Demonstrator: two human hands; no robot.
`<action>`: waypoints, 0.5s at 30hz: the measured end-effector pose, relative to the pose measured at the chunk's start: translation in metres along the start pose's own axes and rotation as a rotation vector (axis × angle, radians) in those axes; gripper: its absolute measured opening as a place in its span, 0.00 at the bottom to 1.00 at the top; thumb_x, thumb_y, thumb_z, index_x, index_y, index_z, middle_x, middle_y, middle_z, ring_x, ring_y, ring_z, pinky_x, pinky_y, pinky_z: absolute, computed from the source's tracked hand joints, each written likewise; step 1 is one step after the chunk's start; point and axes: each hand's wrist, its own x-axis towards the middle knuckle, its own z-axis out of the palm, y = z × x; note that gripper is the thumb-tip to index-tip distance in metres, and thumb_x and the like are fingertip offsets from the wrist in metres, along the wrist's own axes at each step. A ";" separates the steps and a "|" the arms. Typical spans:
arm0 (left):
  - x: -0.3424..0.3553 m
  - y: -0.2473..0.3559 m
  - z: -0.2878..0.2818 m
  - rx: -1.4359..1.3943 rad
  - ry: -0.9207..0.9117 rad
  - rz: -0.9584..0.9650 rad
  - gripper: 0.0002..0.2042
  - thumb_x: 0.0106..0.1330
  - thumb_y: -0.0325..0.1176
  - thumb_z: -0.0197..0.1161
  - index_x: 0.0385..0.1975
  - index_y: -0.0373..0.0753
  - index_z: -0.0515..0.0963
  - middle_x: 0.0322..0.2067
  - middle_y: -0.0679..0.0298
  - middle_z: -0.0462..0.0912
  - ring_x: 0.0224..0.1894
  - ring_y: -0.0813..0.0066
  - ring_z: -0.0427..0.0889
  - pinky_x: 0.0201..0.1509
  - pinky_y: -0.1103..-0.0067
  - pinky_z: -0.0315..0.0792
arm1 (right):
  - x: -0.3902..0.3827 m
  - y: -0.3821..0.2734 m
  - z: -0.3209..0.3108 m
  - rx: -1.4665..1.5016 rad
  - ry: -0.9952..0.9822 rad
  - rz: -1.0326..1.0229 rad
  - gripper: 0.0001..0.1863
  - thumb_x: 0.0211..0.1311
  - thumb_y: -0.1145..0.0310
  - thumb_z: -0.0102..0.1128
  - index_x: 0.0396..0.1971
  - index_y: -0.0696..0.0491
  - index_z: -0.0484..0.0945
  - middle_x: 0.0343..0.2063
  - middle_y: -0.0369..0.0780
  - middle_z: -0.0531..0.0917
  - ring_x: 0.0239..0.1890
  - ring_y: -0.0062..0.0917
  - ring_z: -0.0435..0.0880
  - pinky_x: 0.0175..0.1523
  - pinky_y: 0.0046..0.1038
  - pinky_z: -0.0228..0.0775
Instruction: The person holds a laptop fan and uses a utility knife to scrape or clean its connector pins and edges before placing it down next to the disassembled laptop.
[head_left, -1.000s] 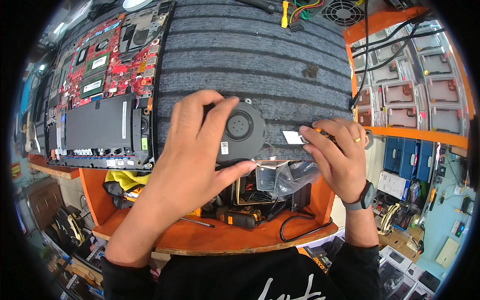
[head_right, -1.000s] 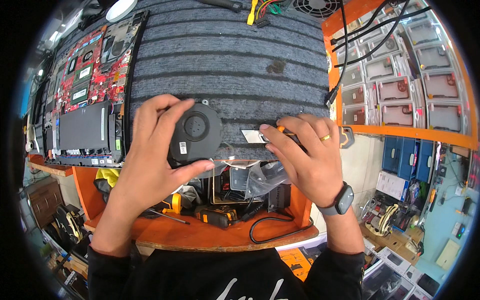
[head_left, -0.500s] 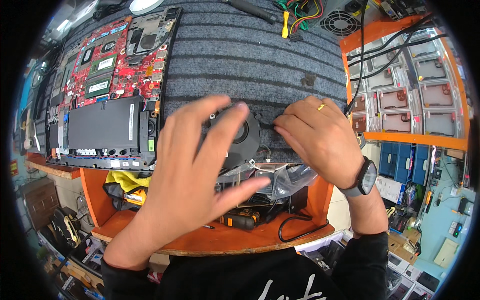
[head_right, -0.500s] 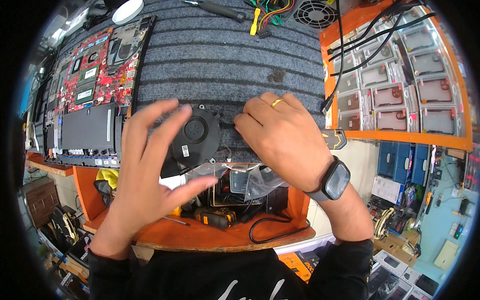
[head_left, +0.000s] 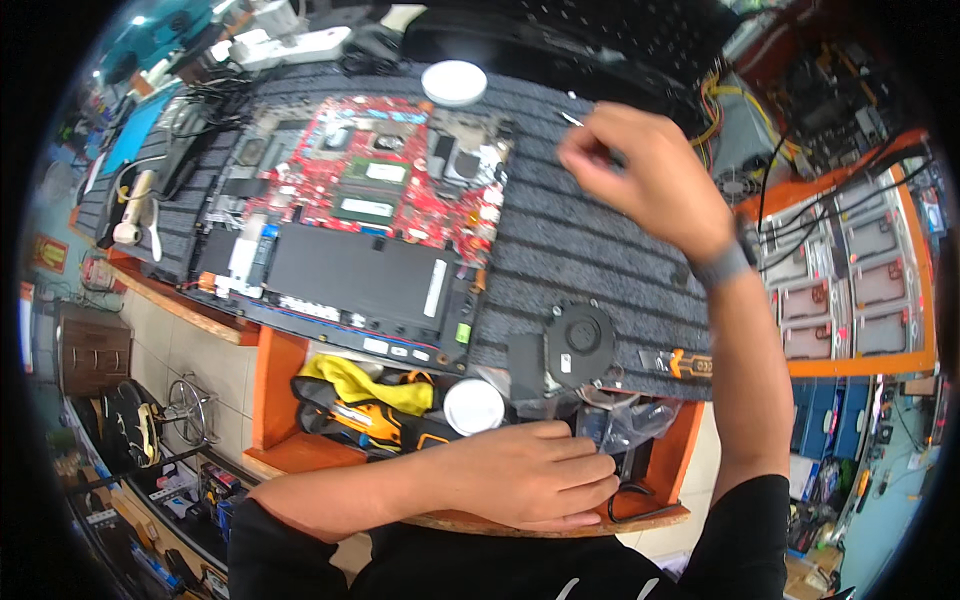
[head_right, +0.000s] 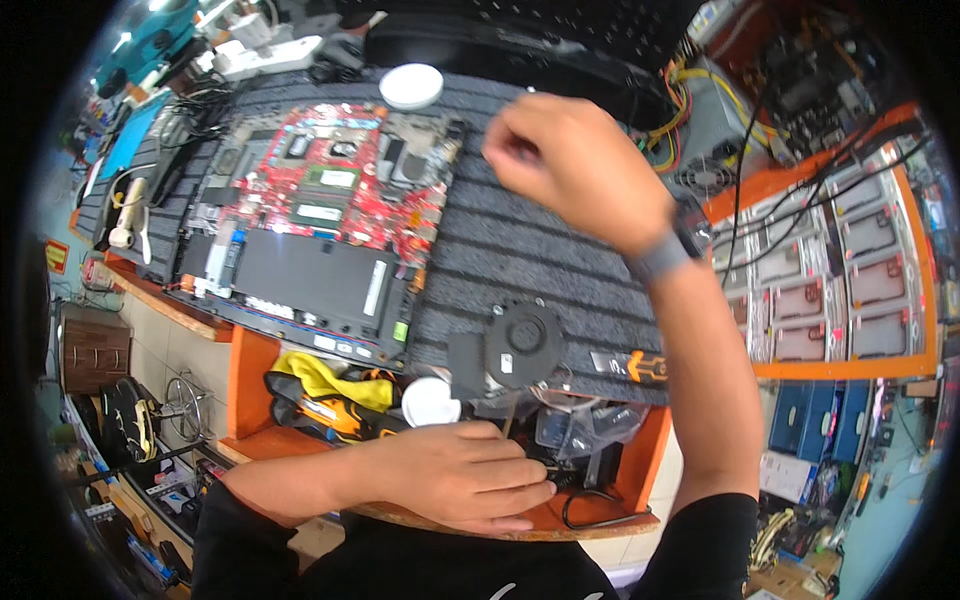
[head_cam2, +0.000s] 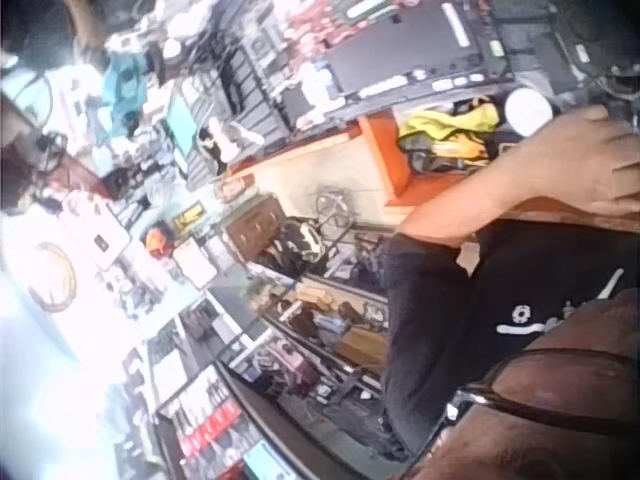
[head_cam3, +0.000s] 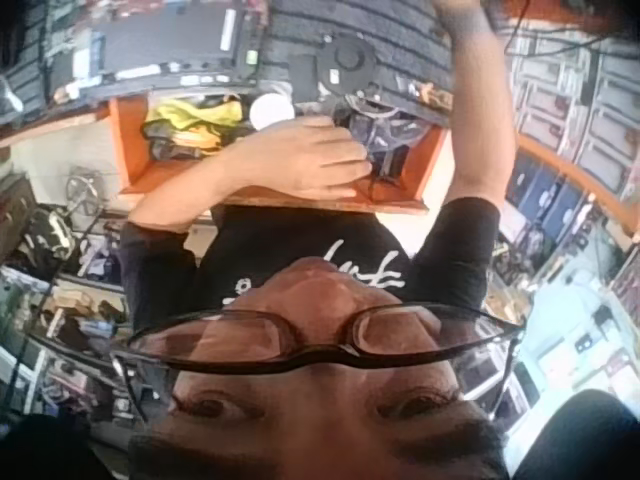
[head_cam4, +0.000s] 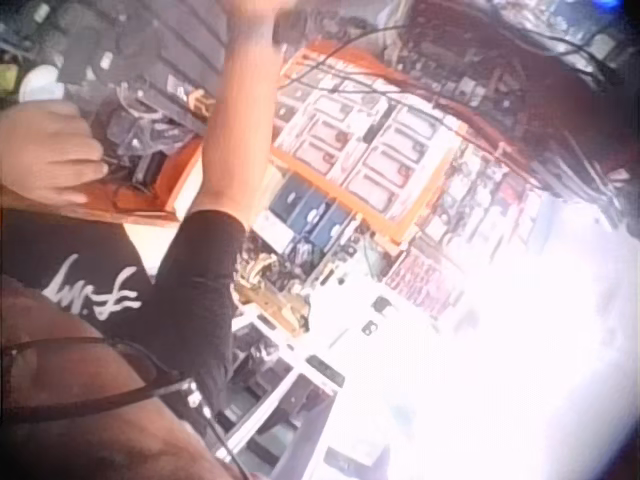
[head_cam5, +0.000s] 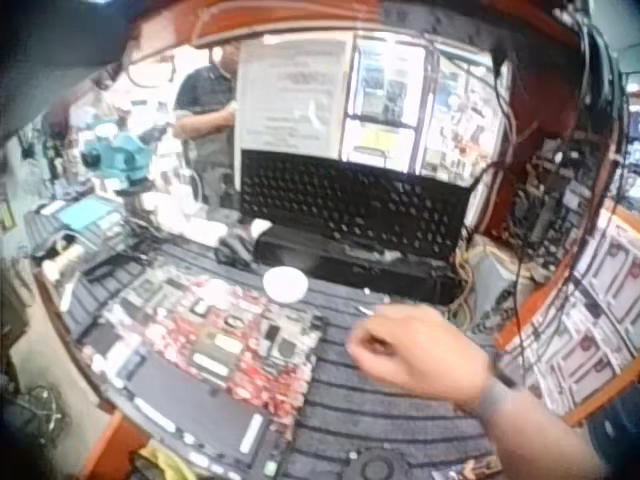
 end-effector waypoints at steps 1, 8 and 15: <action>0.001 -0.001 0.000 0.008 -0.009 0.019 0.17 0.70 0.44 0.71 0.49 0.38 0.83 0.44 0.67 0.82 0.41 0.75 0.83 0.43 0.78 0.74 | 0.030 0.014 0.008 -0.043 0.051 -0.076 0.09 0.64 0.68 0.67 0.36 0.60 0.84 0.31 0.46 0.85 0.35 0.43 0.86 0.43 0.39 0.79; -0.005 -0.019 0.005 0.000 0.010 0.037 0.16 0.74 0.43 0.64 0.50 0.38 0.82 0.43 0.64 0.81 0.42 0.71 0.82 0.45 0.74 0.74 | 0.162 0.080 0.089 -0.305 -0.175 0.181 0.11 0.63 0.64 0.65 0.39 0.52 0.91 0.39 0.49 0.91 0.43 0.46 0.91 0.51 0.43 0.83; -0.009 -0.016 -0.001 0.038 -0.004 0.015 0.17 0.75 0.46 0.61 0.50 0.38 0.83 0.43 0.64 0.81 0.44 0.71 0.82 0.44 0.75 0.72 | 0.182 0.085 0.102 -0.297 -0.335 0.198 0.11 0.63 0.65 0.64 0.38 0.51 0.91 0.40 0.49 0.91 0.42 0.45 0.91 0.51 0.42 0.83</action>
